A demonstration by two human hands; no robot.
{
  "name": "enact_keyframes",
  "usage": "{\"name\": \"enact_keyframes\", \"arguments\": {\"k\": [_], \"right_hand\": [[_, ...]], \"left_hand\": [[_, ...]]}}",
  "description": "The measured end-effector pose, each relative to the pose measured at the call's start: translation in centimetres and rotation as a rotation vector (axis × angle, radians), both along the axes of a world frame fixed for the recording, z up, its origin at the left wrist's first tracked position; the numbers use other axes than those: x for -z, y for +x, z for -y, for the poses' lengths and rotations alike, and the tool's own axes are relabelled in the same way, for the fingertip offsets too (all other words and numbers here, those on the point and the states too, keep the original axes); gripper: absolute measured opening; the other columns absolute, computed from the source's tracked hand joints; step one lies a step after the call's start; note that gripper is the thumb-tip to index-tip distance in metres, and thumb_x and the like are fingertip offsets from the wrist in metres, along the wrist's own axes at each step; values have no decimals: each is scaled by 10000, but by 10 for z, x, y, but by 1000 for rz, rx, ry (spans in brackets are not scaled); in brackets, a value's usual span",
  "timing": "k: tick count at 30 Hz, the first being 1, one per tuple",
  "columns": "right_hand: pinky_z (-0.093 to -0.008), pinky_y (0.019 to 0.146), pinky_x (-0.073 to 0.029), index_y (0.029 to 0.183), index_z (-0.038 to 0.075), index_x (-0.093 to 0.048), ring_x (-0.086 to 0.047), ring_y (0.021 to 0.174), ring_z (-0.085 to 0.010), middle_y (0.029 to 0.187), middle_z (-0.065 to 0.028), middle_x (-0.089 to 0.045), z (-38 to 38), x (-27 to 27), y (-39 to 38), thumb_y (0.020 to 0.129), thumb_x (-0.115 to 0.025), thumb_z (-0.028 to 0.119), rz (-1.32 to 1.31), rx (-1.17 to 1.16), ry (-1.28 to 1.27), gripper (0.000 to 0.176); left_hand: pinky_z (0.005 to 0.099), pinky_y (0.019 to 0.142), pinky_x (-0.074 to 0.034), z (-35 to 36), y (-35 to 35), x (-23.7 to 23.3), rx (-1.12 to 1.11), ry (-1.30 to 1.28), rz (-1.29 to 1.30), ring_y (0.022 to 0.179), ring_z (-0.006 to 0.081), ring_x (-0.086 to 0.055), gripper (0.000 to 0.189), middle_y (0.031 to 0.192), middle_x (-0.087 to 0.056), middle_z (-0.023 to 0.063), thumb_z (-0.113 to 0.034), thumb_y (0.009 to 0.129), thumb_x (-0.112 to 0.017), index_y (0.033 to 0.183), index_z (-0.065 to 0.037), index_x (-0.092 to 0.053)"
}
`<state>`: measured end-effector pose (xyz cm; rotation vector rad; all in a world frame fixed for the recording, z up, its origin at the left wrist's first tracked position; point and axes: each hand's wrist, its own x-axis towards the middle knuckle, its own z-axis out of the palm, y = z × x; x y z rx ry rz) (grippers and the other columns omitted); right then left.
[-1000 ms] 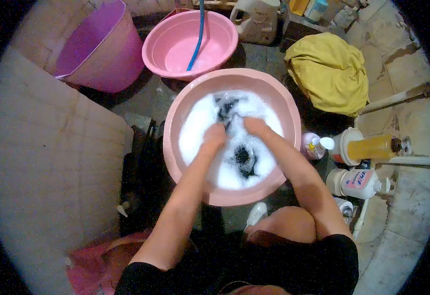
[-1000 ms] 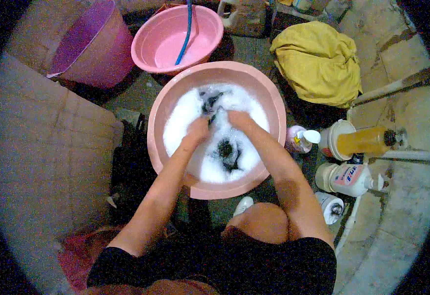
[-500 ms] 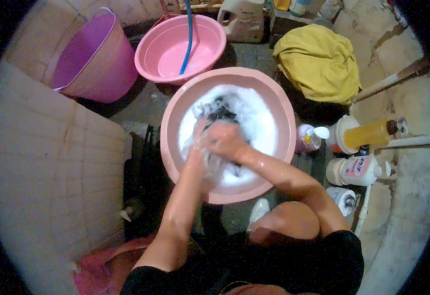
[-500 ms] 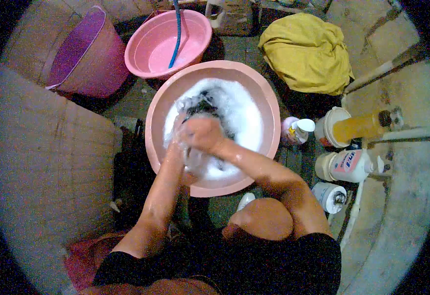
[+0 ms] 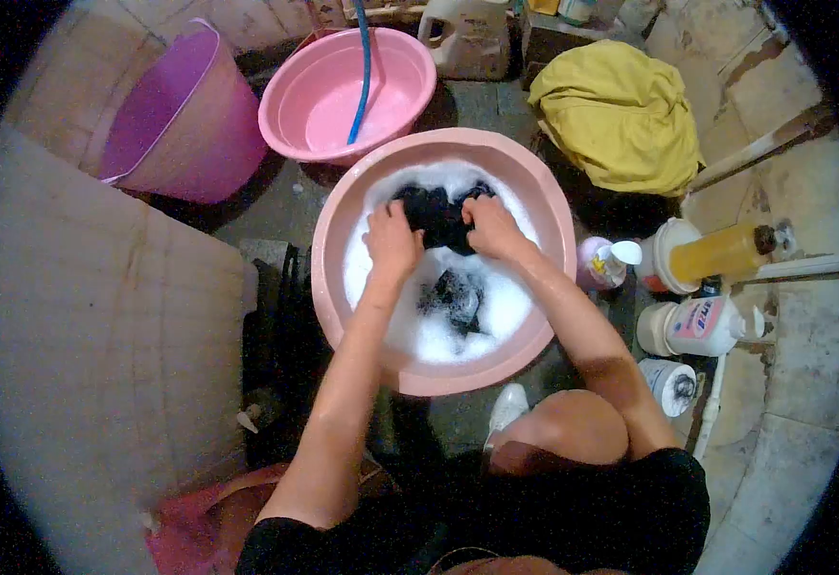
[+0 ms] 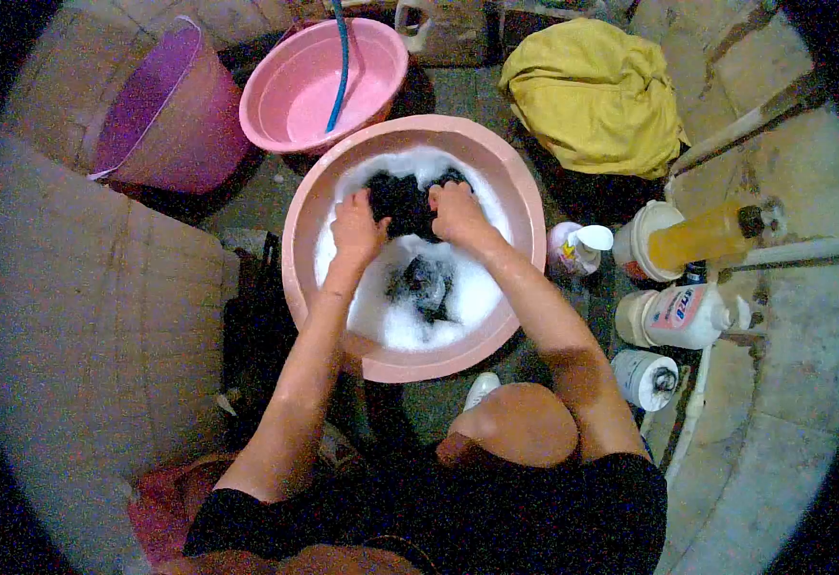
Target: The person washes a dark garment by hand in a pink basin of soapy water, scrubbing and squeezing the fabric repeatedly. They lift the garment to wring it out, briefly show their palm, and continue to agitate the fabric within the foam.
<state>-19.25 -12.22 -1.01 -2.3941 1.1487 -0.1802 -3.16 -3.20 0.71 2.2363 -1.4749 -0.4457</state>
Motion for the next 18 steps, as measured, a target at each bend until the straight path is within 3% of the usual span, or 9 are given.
{"name": "enact_keyframes", "arguments": {"k": [2, 5, 9, 10, 11, 13, 14, 15, 18], "right_hand": [[-548, 904, -379, 1162, 179, -550, -368, 1180, -368, 1293, -163, -368, -14, 23, 2, 733, -634, 177, -59, 96, -152, 437], [-577, 915, -362, 1205, 217, -546, -336, 1217, -383, 1338, -176, -319, -22, 64, 10, 801, -551, 152, -325, -41, -183, 410], [-476, 880, -451, 1075, 105, -621, -561, 1018, -376, 1080, -215, -579, 13, 88, 8, 821, -483, 107, -288, -87, -157, 289], [-379, 806, -488, 911, 75, -643, -617, 852, -312, 873, -173, -631, 24, 115, 10, 749, -570, 115, -233, 64, -231, 182], [-379, 806, -488, 911, 75, -643, -617, 852, -312, 873, -173, -631, 27, 101, 15, 749, -570, 115, -223, 65, -241, 182], [-443, 803, -478, 958, 30, -613, -605, 910, -363, 984, -198, -629, 16, 43, 13, 747, -592, 180, 318, 241, 250, 259], [-433, 798, -474, 943, 36, -606, -602, 903, -361, 987, -189, -631, -2, 6, 20, 687, -637, 205, 270, 216, 283, 308], [-434, 796, -472, 941, 71, -616, -601, 892, -369, 967, -174, -635, -26, -30, 26, 680, -640, 191, 344, 96, 251, 288], [-426, 717, -477, 873, 57, -588, -596, 834, -357, 896, -151, -607, -89, -69, 43, 623, -672, 133, 487, -117, -71, 274]], "left_hand": [[416, 966, -404, 1, 1, 38, 194, -80, 136, 1224, 353, -408, 587, 1366, -385, 180, -101, 742, -612, 1303, -127, -441], [407, 958, -416, -4, -5, 85, 292, 96, 178, 1190, 345, -451, 555, 1327, -431, 187, -116, 758, -603, 1293, -123, -457], [394, 929, -434, 14, -3, 51, 351, 619, -23, 1108, 347, -528, 594, 1194, -548, 202, -313, 772, -619, 1286, -62, -456], [397, 896, -450, 14, 2, 58, 225, 495, -153, 1103, 353, -531, 648, 1175, -560, 215, -450, 792, -598, 1275, -40, -459], [397, 896, -450, 15, 4, 63, 222, 486, -143, 1103, 353, -531, 648, 1175, -560, 215, -450, 792, -598, 1275, -40, -459], [422, 887, -449, 10, -1, 73, -303, 20, -586, 1089, 362, -537, 643, 1118, -595, 214, -578, 825, -528, 1220, -71, -523], [404, 912, -443, 12, -3, 55, -499, 97, -1045, 1117, 343, -523, 707, 1148, -586, 200, -642, 822, -487, 1210, -52, -526], [360, 902, -452, -2, -5, -4, -368, 218, -1768, 1081, 311, -541, 757, 1173, -573, 158, -657, 824, -454, 1235, -23, -497], [378, 836, -494, -2, 14, -7, -423, 51, -1902, 975, 257, -589, 611, 1081, -609, 137, -561, 846, -492, 1138, -29, -564]]}}
